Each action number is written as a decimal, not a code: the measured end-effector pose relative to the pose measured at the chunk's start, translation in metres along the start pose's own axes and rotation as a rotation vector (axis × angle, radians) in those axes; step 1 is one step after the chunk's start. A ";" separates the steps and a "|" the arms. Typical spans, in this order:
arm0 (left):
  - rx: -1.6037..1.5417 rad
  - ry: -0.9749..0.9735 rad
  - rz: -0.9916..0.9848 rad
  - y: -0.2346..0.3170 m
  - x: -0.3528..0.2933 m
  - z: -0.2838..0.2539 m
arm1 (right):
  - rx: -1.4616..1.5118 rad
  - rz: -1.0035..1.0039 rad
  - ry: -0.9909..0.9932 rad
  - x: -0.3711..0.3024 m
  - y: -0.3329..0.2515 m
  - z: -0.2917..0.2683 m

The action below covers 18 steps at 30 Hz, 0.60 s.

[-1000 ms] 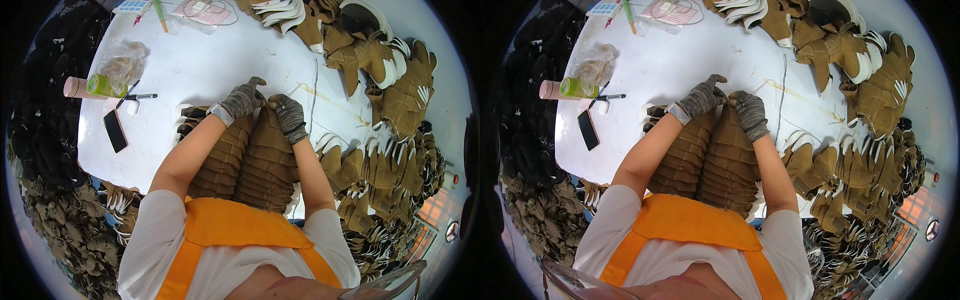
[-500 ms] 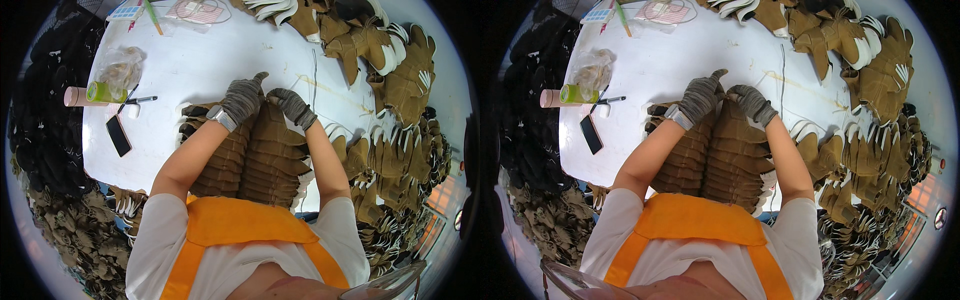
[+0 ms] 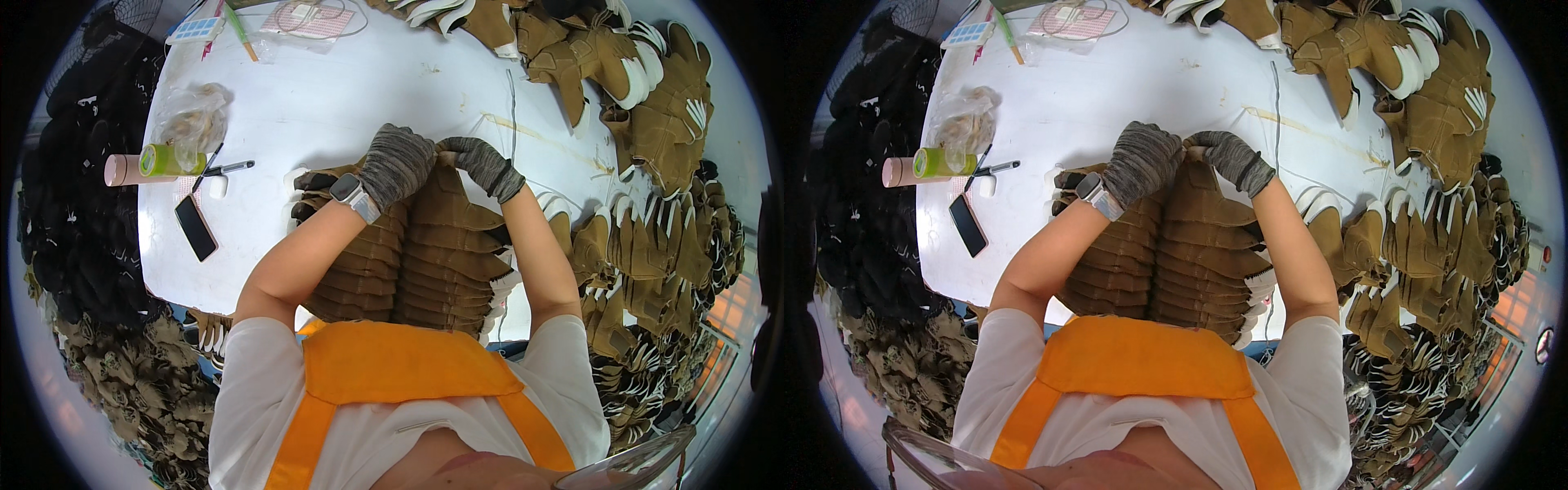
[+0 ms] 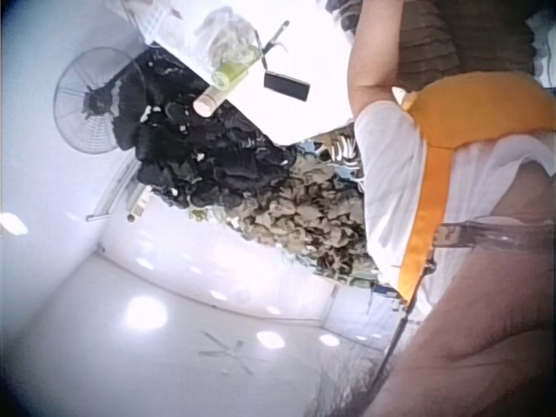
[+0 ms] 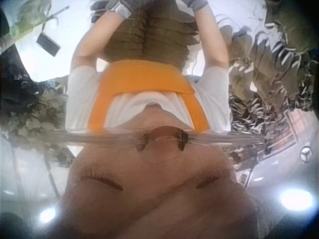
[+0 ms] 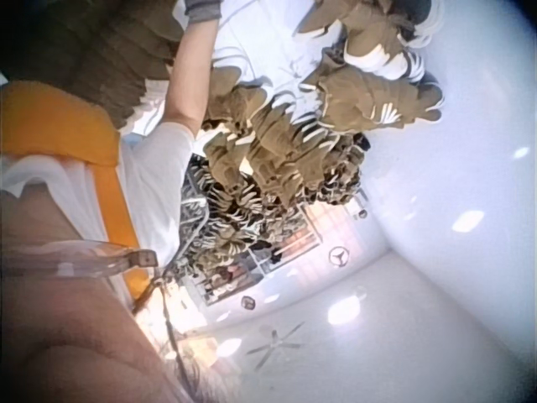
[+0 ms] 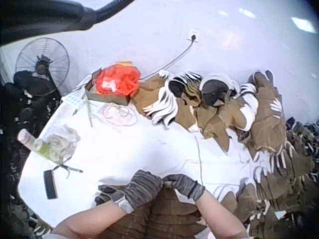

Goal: The person organizes brown shoe uppers on a workspace, uses a small tool to tie or secure threads on a component, and places completed items into a storage basket.

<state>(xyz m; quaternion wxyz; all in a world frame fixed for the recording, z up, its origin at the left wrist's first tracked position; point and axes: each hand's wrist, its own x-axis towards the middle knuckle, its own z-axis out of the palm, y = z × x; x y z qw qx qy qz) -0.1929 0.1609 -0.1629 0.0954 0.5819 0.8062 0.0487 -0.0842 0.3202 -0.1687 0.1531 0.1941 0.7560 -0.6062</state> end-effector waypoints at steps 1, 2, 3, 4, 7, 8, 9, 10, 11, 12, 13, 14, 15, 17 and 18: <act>-0.035 -0.002 0.016 0.000 0.000 -0.001 | -0.078 -0.010 0.023 -0.001 -0.003 0.002; -0.070 -0.004 0.031 -0.001 -0.001 -0.004 | -0.270 -0.091 0.047 0.001 -0.003 0.002; -0.105 -0.006 0.045 -0.002 -0.002 -0.005 | -0.463 -0.171 0.070 0.005 -0.003 0.001; -0.107 0.003 0.054 -0.004 -0.004 -0.002 | -0.656 -0.253 0.089 0.008 -0.005 0.002; -0.098 -0.056 0.064 -0.007 -0.006 0.009 | -1.073 -0.096 0.196 0.019 -0.007 -0.002; -0.081 -0.133 0.055 -0.009 -0.003 0.011 | -1.165 0.007 0.197 0.027 0.001 -0.006; -0.064 -0.210 0.045 -0.011 0.000 0.012 | -1.243 0.007 0.174 0.033 0.017 -0.006; -0.075 -0.199 0.046 -0.012 0.001 0.014 | -1.230 0.002 0.198 0.036 0.023 -0.004; -0.085 -0.189 0.046 -0.013 0.002 0.016 | -1.217 -0.002 0.222 0.039 0.028 -0.003; -0.096 -0.179 0.046 -0.014 0.002 0.017 | -1.204 -0.006 0.246 0.041 0.032 -0.003; -0.164 -0.198 0.005 -0.016 0.001 0.013 | -1.173 -0.012 0.251 0.031 0.026 -0.003; -0.237 -0.216 -0.033 -0.014 -0.001 0.004 | -1.149 -0.023 0.260 0.025 0.025 -0.004; -0.309 -0.234 -0.071 -0.013 -0.002 -0.001 | -1.126 -0.034 0.270 0.021 0.024 -0.005; -0.327 -0.059 -0.055 -0.018 -0.005 0.001 | -0.995 -0.090 0.313 0.007 0.016 -0.010; -0.335 0.029 -0.047 -0.022 -0.007 0.003 | -0.824 -0.167 0.311 0.007 0.027 -0.013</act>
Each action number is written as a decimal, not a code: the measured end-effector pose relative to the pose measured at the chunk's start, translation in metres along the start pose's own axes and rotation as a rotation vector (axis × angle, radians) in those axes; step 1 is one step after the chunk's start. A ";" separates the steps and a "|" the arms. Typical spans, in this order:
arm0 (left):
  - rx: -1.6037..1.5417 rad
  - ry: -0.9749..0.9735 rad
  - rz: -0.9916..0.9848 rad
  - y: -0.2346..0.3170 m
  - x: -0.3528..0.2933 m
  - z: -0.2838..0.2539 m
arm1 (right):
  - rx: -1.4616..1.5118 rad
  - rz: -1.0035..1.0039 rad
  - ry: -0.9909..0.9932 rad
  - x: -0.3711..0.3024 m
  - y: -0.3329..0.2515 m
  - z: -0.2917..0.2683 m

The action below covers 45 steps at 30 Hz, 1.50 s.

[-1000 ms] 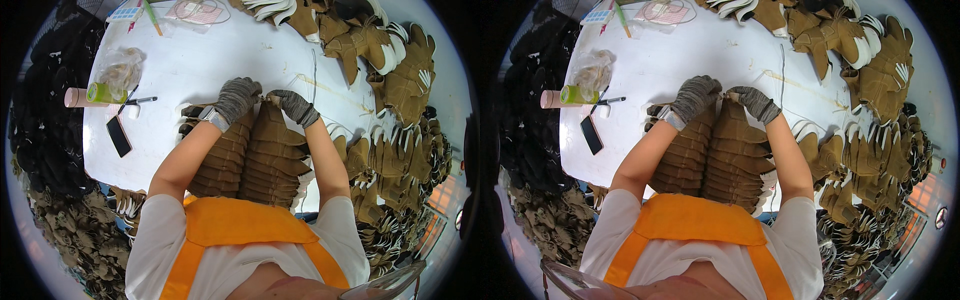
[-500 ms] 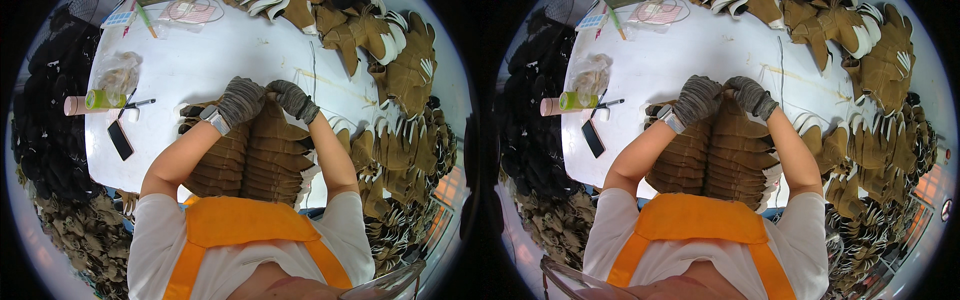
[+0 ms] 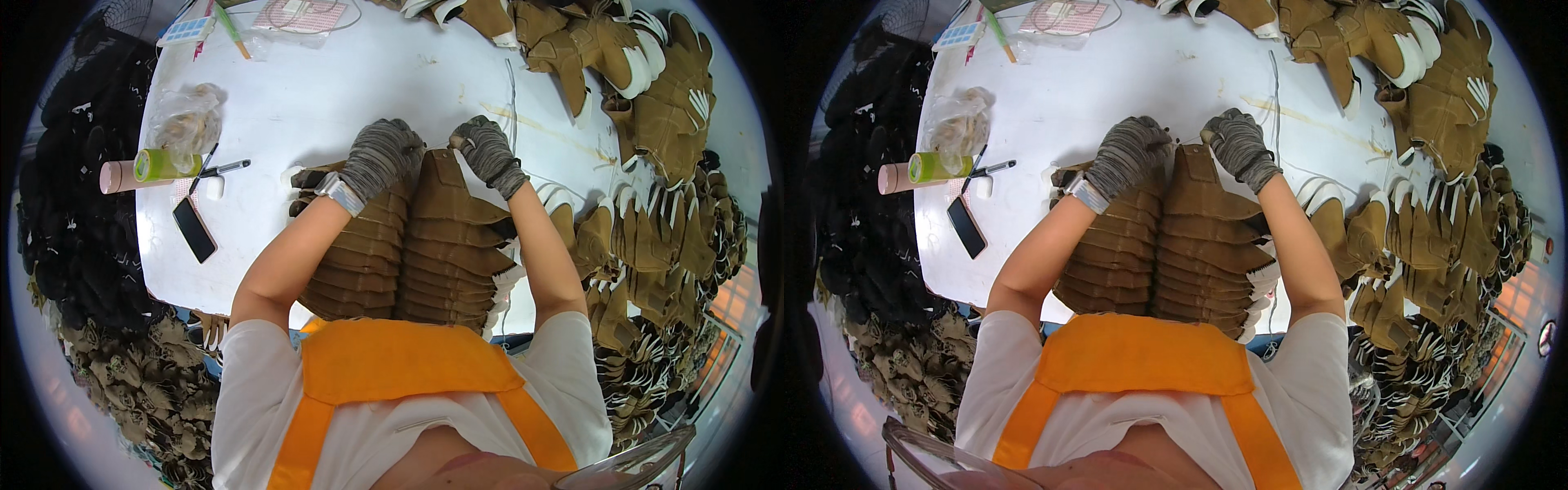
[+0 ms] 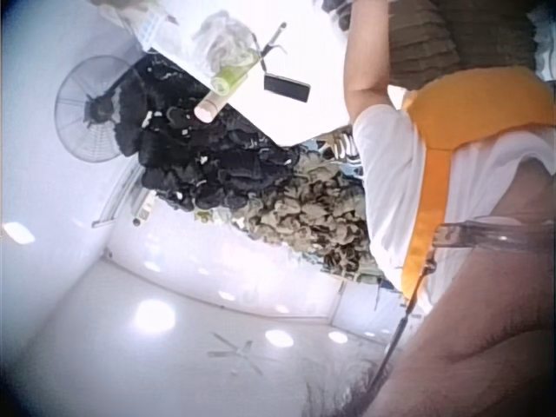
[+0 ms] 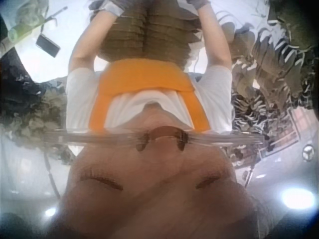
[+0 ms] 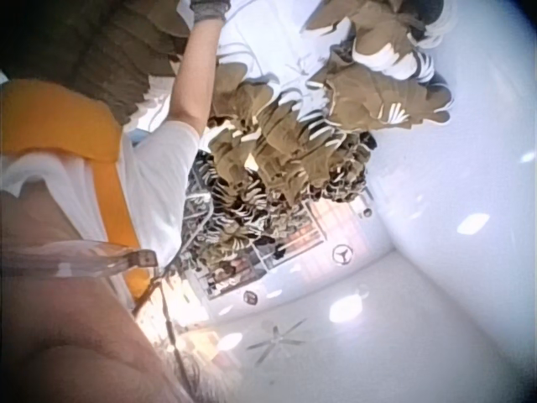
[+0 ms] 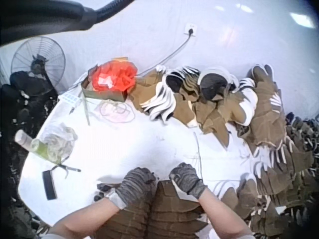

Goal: The person organizes brown shoe uppers on a workspace, uses a small tool to tie or secure threads on a component, and places completed items into a storage basket.

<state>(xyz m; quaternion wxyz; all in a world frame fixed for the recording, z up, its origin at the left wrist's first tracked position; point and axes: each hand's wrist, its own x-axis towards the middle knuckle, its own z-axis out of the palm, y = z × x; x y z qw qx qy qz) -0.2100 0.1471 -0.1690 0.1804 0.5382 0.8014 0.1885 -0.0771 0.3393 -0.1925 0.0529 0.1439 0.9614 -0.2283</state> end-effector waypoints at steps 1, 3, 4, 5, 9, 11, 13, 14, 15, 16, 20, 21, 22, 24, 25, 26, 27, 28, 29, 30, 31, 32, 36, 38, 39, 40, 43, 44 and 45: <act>-0.221 -0.012 -0.039 -0.008 0.002 0.007 | 0.178 -0.030 0.041 -0.003 0.015 0.012; -0.660 -0.028 -0.139 -0.029 0.006 0.028 | 0.658 0.068 -0.013 -0.001 0.014 0.018; -0.767 -0.067 -0.133 -0.031 0.009 0.027 | 0.820 0.167 -0.068 0.004 0.006 0.016; -0.872 -0.106 -0.129 -0.033 0.010 0.026 | 0.982 0.266 -0.125 0.010 -0.002 0.015; -1.028 -0.249 -0.104 -0.033 0.008 0.014 | 1.404 0.279 -0.225 0.018 -0.013 0.021; -0.968 -0.293 0.020 -0.031 0.008 0.002 | 1.427 0.195 -0.251 0.021 -0.018 0.017; -0.925 -0.276 0.070 -0.029 0.007 -0.003 | 1.386 0.106 -0.301 0.025 -0.016 0.015; -0.912 -0.238 0.058 -0.027 0.006 -0.003 | 1.298 0.126 -0.234 0.026 -0.018 0.014; -0.899 -0.200 0.046 -0.027 0.006 -0.002 | 1.210 0.145 -0.169 0.029 -0.023 0.014; -0.930 -0.198 0.033 -0.030 0.007 0.001 | 1.120 0.158 -0.106 0.032 -0.026 0.011; -1.039 -0.131 0.004 -0.043 0.008 0.028 | 0.647 -0.082 -0.015 0.049 0.011 0.047; -1.063 -0.099 -0.004 -0.045 0.007 0.032 | 0.441 -0.192 0.035 0.052 0.018 0.053; -1.047 -0.120 0.006 -0.043 0.006 0.029 | 0.227 -0.294 0.061 0.051 0.017 0.046; -1.016 -0.162 0.025 -0.039 0.006 0.019 | 0.112 -0.328 0.064 0.053 0.020 0.050; -1.012 -0.162 0.017 -0.041 0.006 0.021 | 0.209 -0.265 0.044 0.057 0.020 0.055; -1.008 -0.162 0.010 -0.045 0.006 0.026 | 0.205 -0.244 0.033 0.058 0.023 0.058; -1.004 -0.162 0.002 -0.046 0.006 0.029 | 0.201 -0.221 0.020 0.058 0.026 0.060; -0.912 -0.170 -0.031 -0.042 0.005 0.022 | 0.099 -0.244 0.016 0.058 0.023 0.055; -0.820 -0.182 -0.061 -0.031 0.004 0.008 | -0.003 -0.262 0.012 0.056 0.023 0.052; -0.727 -0.194 -0.091 -0.026 0.003 0.001 | -0.019 -0.293 0.057 0.055 0.024 0.054; -0.704 -0.197 -0.085 -0.028 0.002 0.002 | -0.036 -0.327 0.099 0.054 0.026 0.058; -0.680 -0.199 -0.080 -0.030 0.001 0.003 | -0.053 -0.360 0.140 0.053 0.029 0.062; -0.332 -0.198 0.101 -0.032 0.001 0.003 | 0.048 -0.303 0.083 0.057 0.051 0.083; -0.611 -0.199 -0.048 -0.035 0.003 0.008 | 0.103 -0.267 0.005 0.060 0.040 0.059; -0.749 -0.199 -0.121 -0.036 0.004 0.010 | -0.053 -0.329 0.007 0.059 0.028 0.040; -0.748 -0.168 -0.164 -0.036 0.010 0.008 | 0.282 -0.175 -0.047 0.059 0.013 0.021; -0.608 -0.099 -0.202 -0.023 0.025 0.008 | 0.758 -0.048 -0.015 0.051 -0.007 -0.004; -0.467 -0.076 -0.151 -0.015 0.030 0.010 | 0.614 -0.019 0.092 0.042 -0.008 -0.010; -0.328 -0.053 -0.096 -0.008 0.035 0.014 | 0.469 0.016 0.197 0.033 -0.010 -0.016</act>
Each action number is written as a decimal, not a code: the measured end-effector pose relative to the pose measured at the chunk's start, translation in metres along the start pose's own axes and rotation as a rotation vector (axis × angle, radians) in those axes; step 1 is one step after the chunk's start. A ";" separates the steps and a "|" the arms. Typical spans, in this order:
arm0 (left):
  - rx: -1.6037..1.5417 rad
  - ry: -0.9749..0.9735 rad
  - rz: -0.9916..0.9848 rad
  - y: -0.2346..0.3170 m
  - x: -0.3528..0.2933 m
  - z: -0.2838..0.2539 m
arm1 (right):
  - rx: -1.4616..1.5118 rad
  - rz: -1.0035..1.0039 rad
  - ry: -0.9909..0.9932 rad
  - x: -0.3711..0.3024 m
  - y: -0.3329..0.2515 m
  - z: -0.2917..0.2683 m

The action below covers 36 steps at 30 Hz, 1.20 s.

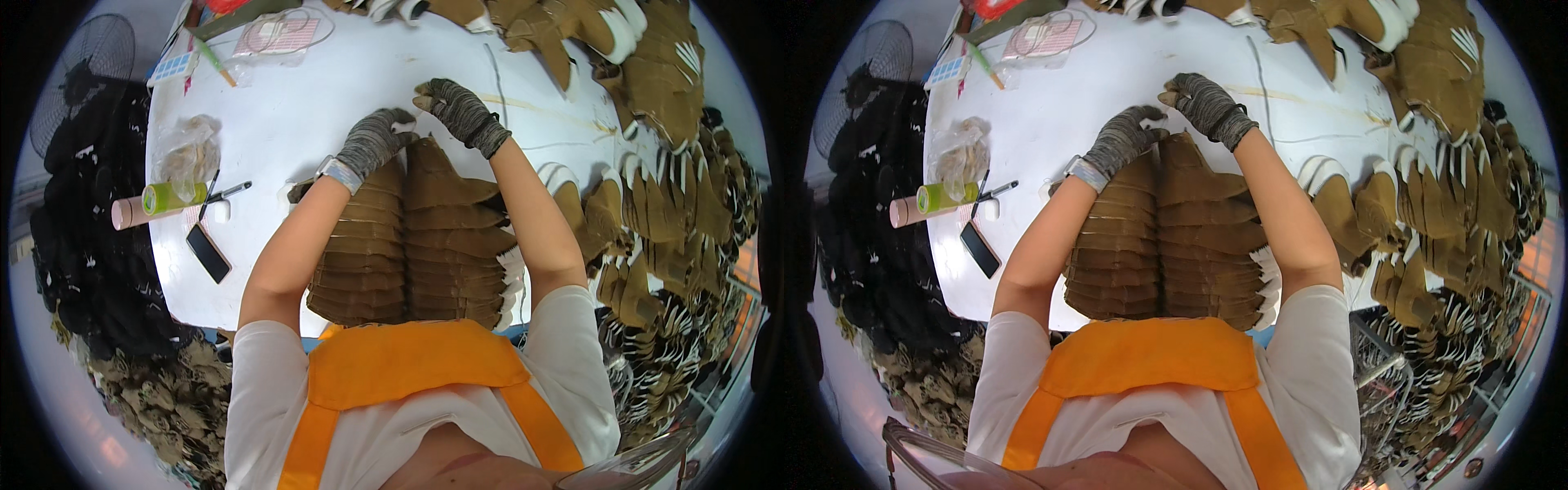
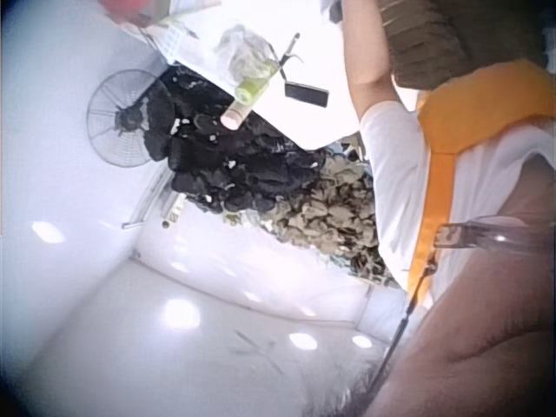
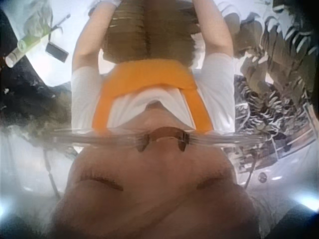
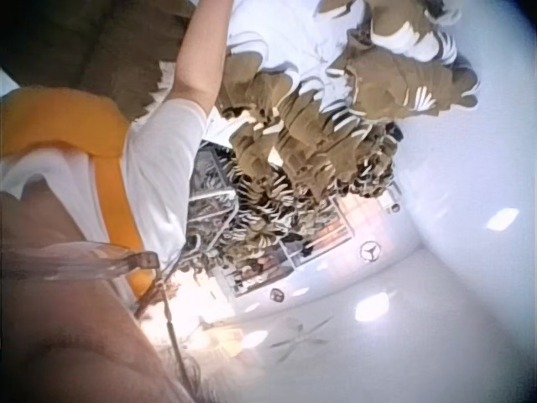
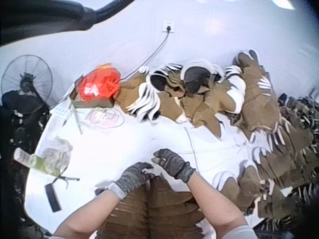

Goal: The person organizes brown shoe uppers on a workspace, uses a small tool to tie or secure threads on a component, and places completed items into a storage basket.

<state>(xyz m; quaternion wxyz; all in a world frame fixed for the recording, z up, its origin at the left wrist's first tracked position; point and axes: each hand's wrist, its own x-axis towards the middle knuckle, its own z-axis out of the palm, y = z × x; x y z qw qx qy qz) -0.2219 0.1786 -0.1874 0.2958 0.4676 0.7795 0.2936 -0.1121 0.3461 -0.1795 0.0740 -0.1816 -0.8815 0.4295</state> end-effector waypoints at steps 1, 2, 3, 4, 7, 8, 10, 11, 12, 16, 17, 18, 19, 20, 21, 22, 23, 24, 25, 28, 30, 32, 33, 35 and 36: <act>-0.199 -0.037 -0.087 -0.002 0.005 0.006 | -0.149 -0.006 0.096 -0.010 -0.017 -0.013; -0.402 -0.088 -0.177 -0.011 0.009 0.013 | -0.271 -0.047 0.157 -0.026 -0.039 -0.036; -0.603 -0.160 -0.269 -0.015 0.010 0.020 | -0.419 -0.422 0.295 -0.044 -0.031 -0.058; -0.677 -0.075 -0.149 -0.019 0.009 0.021 | -0.243 -0.350 0.426 -0.070 -0.047 -0.082; -0.837 0.137 -0.163 -0.047 0.015 0.028 | -0.006 0.028 0.635 -0.183 -0.067 -0.141; -0.685 0.132 -0.310 -0.023 0.014 0.019 | -0.036 0.359 0.645 -0.224 -0.073 -0.149; -0.499 0.212 -0.233 -0.038 0.022 0.030 | -0.796 0.155 0.337 -0.317 0.021 -0.140; -0.399 0.258 -0.196 -0.045 0.026 0.033 | 0.064 0.528 0.417 -0.345 0.019 -0.112; -0.478 0.260 -0.144 -0.042 0.023 0.031 | 0.154 0.813 0.209 -0.376 0.033 -0.094; -0.582 0.285 -0.155 -0.036 0.005 0.016 | 0.065 0.784 0.426 -0.443 0.087 0.005; -0.572 0.286 -0.156 -0.035 0.004 0.016 | -0.131 0.698 0.526 -0.445 0.081 0.019; -0.564 0.292 -0.158 -0.033 0.003 0.016 | -0.197 0.607 0.523 -0.443 0.078 0.031; -0.612 0.296 -0.210 -0.027 0.003 0.014 | -0.270 0.511 0.519 -0.437 0.077 0.035; -0.661 0.304 -0.264 -0.022 0.002 0.012 | -0.366 0.575 0.412 -0.433 0.079 0.038; -0.711 0.315 -0.320 -0.017 0.001 0.010 | -0.428 0.626 0.381 -0.431 0.077 0.038; -0.818 0.332 -0.293 -0.022 0.000 0.009 | -0.485 0.662 0.344 -0.421 0.072 0.036; -0.927 0.354 -0.256 -0.027 0.000 0.011 | -0.546 0.688 0.309 -0.409 0.069 0.033; -1.036 0.377 -0.217 -0.033 0.000 0.010 | -0.607 0.746 0.225 -0.407 0.072 0.034; -0.971 0.369 -0.290 -0.017 -0.004 0.005 | -0.667 0.718 0.223 -0.405 0.065 0.030; -0.824 0.284 -0.305 0.023 -0.016 -0.011 | -0.652 0.798 0.102 -0.404 0.078 0.029; -0.723 0.278 -0.235 0.022 -0.018 -0.016 | -0.670 0.779 0.079 -0.405 0.089 0.031; -0.586 0.319 -0.193 0.005 -0.013 -0.016 | -0.714 0.782 0.089 -0.396 0.073 0.023; -0.511 0.341 -0.165 -0.012 -0.007 -0.014 | -0.735 0.785 0.095 -0.391 0.068 0.019; -0.385 0.356 -0.156 -0.045 0.013 -0.003 | -0.667 0.790 0.027 -0.391 0.089 0.014; -0.329 0.305 -0.162 -0.048 0.020 0.001 | -0.625 0.778 0.027 -0.395 0.105 0.017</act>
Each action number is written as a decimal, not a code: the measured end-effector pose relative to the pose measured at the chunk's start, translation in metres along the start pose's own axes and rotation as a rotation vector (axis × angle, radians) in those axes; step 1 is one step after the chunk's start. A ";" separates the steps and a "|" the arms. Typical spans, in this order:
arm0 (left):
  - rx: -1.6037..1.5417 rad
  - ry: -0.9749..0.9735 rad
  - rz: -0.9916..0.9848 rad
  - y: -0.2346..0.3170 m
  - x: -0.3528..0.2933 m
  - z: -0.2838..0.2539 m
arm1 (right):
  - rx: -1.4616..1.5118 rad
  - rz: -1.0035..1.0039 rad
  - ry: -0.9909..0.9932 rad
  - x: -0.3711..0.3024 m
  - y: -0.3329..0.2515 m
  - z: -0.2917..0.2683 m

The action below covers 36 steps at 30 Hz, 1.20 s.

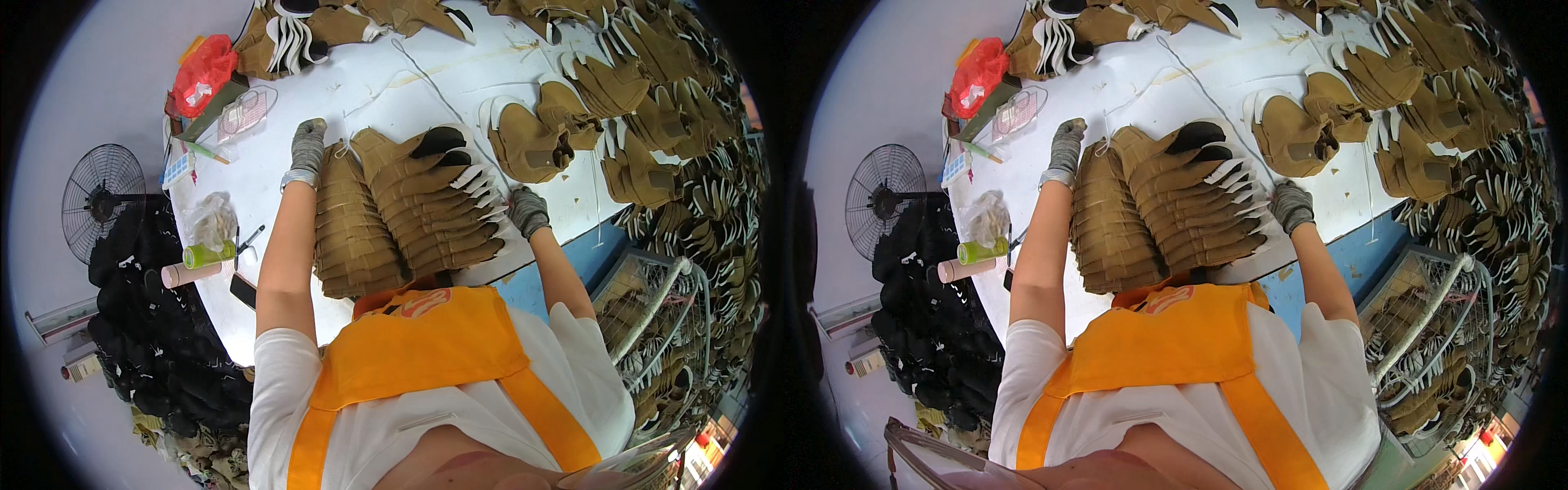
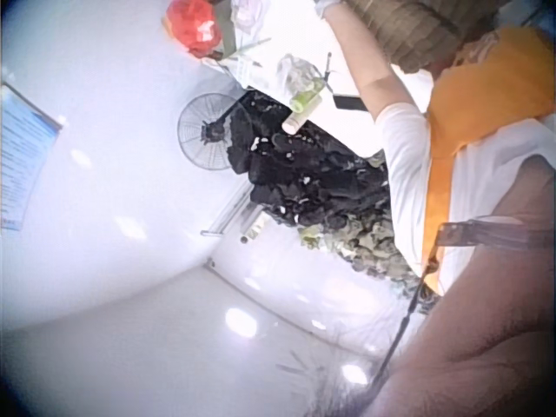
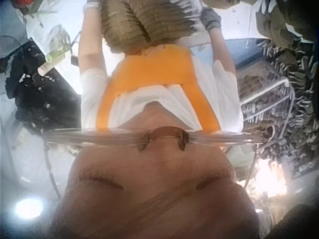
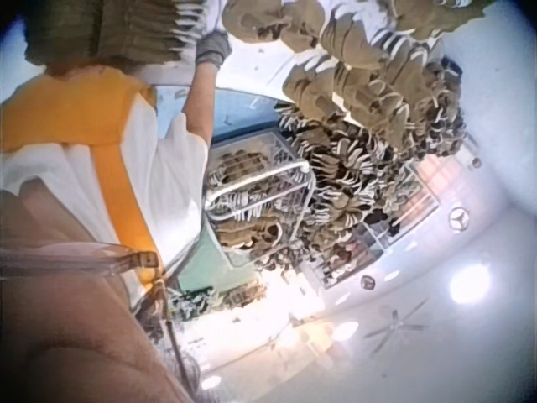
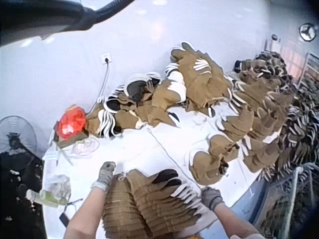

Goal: The person organizes brown shoe uppers on a workspace, uses a small tool to tie or secure threads on a component, and places completed items into a storage basket.

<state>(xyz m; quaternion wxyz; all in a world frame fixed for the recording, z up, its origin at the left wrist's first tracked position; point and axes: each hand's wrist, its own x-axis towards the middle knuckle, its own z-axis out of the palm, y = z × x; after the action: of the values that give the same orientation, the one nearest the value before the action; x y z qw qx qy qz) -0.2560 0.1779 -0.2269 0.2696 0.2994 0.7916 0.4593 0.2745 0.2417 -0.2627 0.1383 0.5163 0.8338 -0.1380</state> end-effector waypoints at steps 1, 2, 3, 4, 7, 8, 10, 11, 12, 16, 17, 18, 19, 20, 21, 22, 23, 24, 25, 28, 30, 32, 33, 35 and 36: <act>0.060 -0.045 -0.008 -0.002 0.003 0.003 | 0.038 -0.015 -0.014 0.005 0.006 0.007; -0.009 -0.104 -0.075 0.010 -0.002 0.011 | 0.090 0.012 -0.044 -0.001 0.004 -0.006; -0.078 -0.164 -0.142 0.022 -0.008 0.023 | 0.324 0.022 0.080 0.003 0.019 0.017; -0.148 -0.230 -0.206 0.034 -0.012 0.033 | 0.556 0.037 0.210 0.008 0.041 0.052; 0.253 -0.204 -0.129 0.013 0.012 0.041 | 0.545 0.064 0.429 -0.038 -0.012 -0.035; 0.288 -0.114 -0.028 -0.002 0.020 0.048 | 0.672 0.102 0.449 -0.046 -0.021 -0.050; 0.284 -0.216 -0.086 0.022 0.030 0.057 | 1.036 0.185 0.349 -0.048 -0.025 -0.056; 0.290 -0.260 -0.120 0.035 0.032 0.055 | 1.146 0.230 0.292 -0.048 -0.038 -0.073; 0.236 -0.254 -0.072 0.047 0.034 0.051 | 1.167 0.147 0.329 -0.047 -0.054 -0.091; 0.207 -0.367 0.106 0.057 0.057 0.020 | 0.945 -0.274 0.372 -0.004 -0.107 -0.123; 0.095 -0.373 0.052 0.072 0.051 0.013 | 0.772 -0.363 0.427 0.005 -0.131 -0.144; -0.020 -0.375 0.000 0.083 0.044 0.008 | 0.928 -0.543 0.393 0.023 -0.151 -0.146; -0.047 -0.365 0.039 0.084 0.037 0.001 | 0.769 -0.510 0.255 0.034 -0.176 -0.159; -0.073 -0.353 0.081 0.086 0.030 -0.004 | 0.605 -0.478 0.126 0.044 -0.199 -0.173; -0.106 -0.359 0.126 0.087 0.027 -0.002 | 0.536 -0.523 0.122 0.061 -0.217 -0.167; -0.138 -0.342 0.117 0.088 0.023 -0.001 | 0.469 -0.576 0.121 0.081 -0.232 -0.157; -0.111 -0.334 0.118 0.093 0.020 -0.001 | 0.442 -0.578 0.122 0.100 -0.246 -0.150; -0.082 -0.328 0.116 0.101 0.013 -0.003 | 0.419 -0.578 0.121 0.117 -0.259 -0.142; -0.055 -0.322 0.109 0.108 0.005 -0.005 | 0.393 -0.578 0.115 0.127 -0.270 -0.137; -0.004 -0.292 0.105 0.111 -0.003 -0.013 | 0.339 -0.535 0.040 0.133 -0.294 -0.152; -0.004 -0.293 0.112 0.109 -0.003 -0.017 | 0.361 -0.564 0.077 0.132 -0.299 -0.151; -0.007 -0.310 0.135 0.109 -0.002 -0.018 | 0.378 -0.567 0.098 0.133 -0.301 -0.149; -0.020 -0.317 0.132 0.110 -0.003 -0.018 | 0.384 -0.559 0.100 0.135 -0.302 -0.148; -0.038 -0.330 0.128 0.111 -0.003 -0.018 | 0.360 -0.571 0.096 0.131 -0.304 -0.155; -0.024 -0.334 0.126 0.111 -0.003 -0.018 | 0.326 -0.590 0.090 0.128 -0.304 -0.160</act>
<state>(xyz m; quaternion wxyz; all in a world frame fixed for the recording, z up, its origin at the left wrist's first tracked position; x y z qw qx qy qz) -0.2410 0.2099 -0.1202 0.3717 0.4173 0.7100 0.4285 -0.0680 0.2762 -0.1362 -0.0291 0.2735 0.9195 -0.2807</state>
